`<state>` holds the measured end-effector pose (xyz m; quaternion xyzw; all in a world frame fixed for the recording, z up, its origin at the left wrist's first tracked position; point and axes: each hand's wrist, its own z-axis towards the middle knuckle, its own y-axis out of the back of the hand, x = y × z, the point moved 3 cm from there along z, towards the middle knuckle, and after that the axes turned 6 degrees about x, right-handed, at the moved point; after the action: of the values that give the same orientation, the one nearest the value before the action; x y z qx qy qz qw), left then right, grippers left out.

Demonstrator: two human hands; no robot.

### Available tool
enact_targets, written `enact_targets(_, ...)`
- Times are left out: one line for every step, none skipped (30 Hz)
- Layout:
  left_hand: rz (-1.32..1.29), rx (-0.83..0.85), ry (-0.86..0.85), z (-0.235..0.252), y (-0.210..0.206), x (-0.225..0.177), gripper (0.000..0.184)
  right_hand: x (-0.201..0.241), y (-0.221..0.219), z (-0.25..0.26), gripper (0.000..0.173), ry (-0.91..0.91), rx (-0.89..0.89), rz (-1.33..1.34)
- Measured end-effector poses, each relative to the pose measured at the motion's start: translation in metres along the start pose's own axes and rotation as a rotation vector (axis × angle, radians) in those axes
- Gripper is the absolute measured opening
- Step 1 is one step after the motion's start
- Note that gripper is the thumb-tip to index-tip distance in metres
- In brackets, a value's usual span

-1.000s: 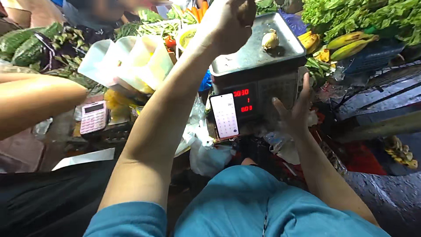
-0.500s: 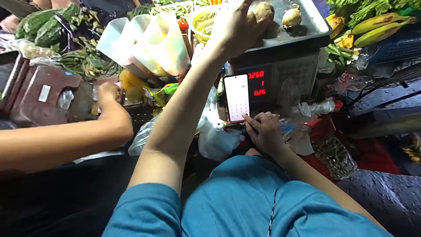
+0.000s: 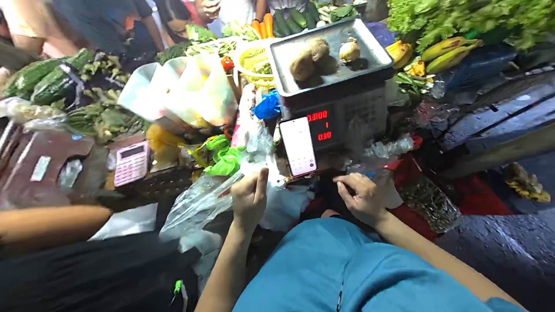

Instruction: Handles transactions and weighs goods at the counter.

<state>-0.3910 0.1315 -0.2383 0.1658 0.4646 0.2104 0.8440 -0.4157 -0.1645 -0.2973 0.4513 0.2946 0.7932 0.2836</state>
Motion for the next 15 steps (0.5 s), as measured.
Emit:
enact_targets(-0.046, 0.009, 0.001, -0.011, -0.005, 0.000, 0.047, -0.015, 0.004, -0.020, 0.030, -0.110, 0.016, 0.040)
enact_targets(-0.094, 0.023, 0.010, -0.020, -0.011, -0.002, 0.047, -0.031, 0.010, -0.039, 0.029, -0.259, 0.019, 0.083)
enact_targets(-0.132, 0.036, 0.021, -0.026, -0.015, -0.004, 0.045, -0.046, 0.017, -0.056, 0.028, -0.418, -0.015, 0.122)
enact_targets(-0.154, 0.051, 0.039, -0.029, -0.020, -0.005, 0.043, -0.060, 0.029, -0.068, 0.029, -0.564, -0.081, 0.148)
enact_targets(-0.163, 0.073, 0.056, -0.032, -0.026, -0.008, 0.039, -0.073, 0.042, -0.075, 0.037, -0.685, -0.160, 0.159)
enact_targets(-0.166, 0.103, 0.066, -0.033, -0.033, -0.011, 0.036, -0.088, 0.053, -0.080, 0.051, -0.763, -0.244, 0.144)
enact_targets(-0.172, 0.139, 0.064, -0.032, -0.041, -0.014, 0.033, -0.105, 0.061, -0.081, 0.063, -0.817, -0.302, 0.106)
enact_targets(-0.177, 0.182, 0.051, -0.030, -0.050, -0.019, 0.030, -0.122, 0.069, -0.080, 0.070, -0.863, -0.300, 0.078)
enact_targets(-0.179, 0.225, 0.028, -0.026, -0.062, -0.025, 0.027, -0.137, 0.076, -0.078, 0.064, -0.900, -0.265, 0.062)
enact_targets(-0.176, 0.267, 0.003, -0.022, -0.075, -0.032, 0.027, -0.149, 0.081, -0.076, 0.048, -0.923, -0.225, 0.055)
enact_targets(-0.169, 0.311, -0.018, -0.019, -0.089, -0.040, 0.026, -0.157, 0.087, -0.074, 0.034, -0.930, -0.190, 0.066)
enact_targets(-0.159, 0.365, -0.034, -0.016, -0.104, -0.049, 0.026, -0.160, 0.093, -0.074, 0.027, -0.917, -0.178, 0.092)
enact_targets(-0.144, 0.442, -0.040, -0.014, -0.120, -0.059, 0.027, -0.160, 0.099, -0.075, 0.025, -0.891, -0.183, 0.122)
enact_targets(-0.112, 0.536, -0.039, -0.013, -0.136, -0.070, 0.028, -0.155, 0.108, -0.077, 0.025, -0.867, -0.192, 0.157)
enact_targets(-0.078, 0.638, -0.036, -0.013, -0.155, -0.081, 0.029, -0.150, 0.118, -0.079, 0.025, -0.836, -0.209, 0.192)
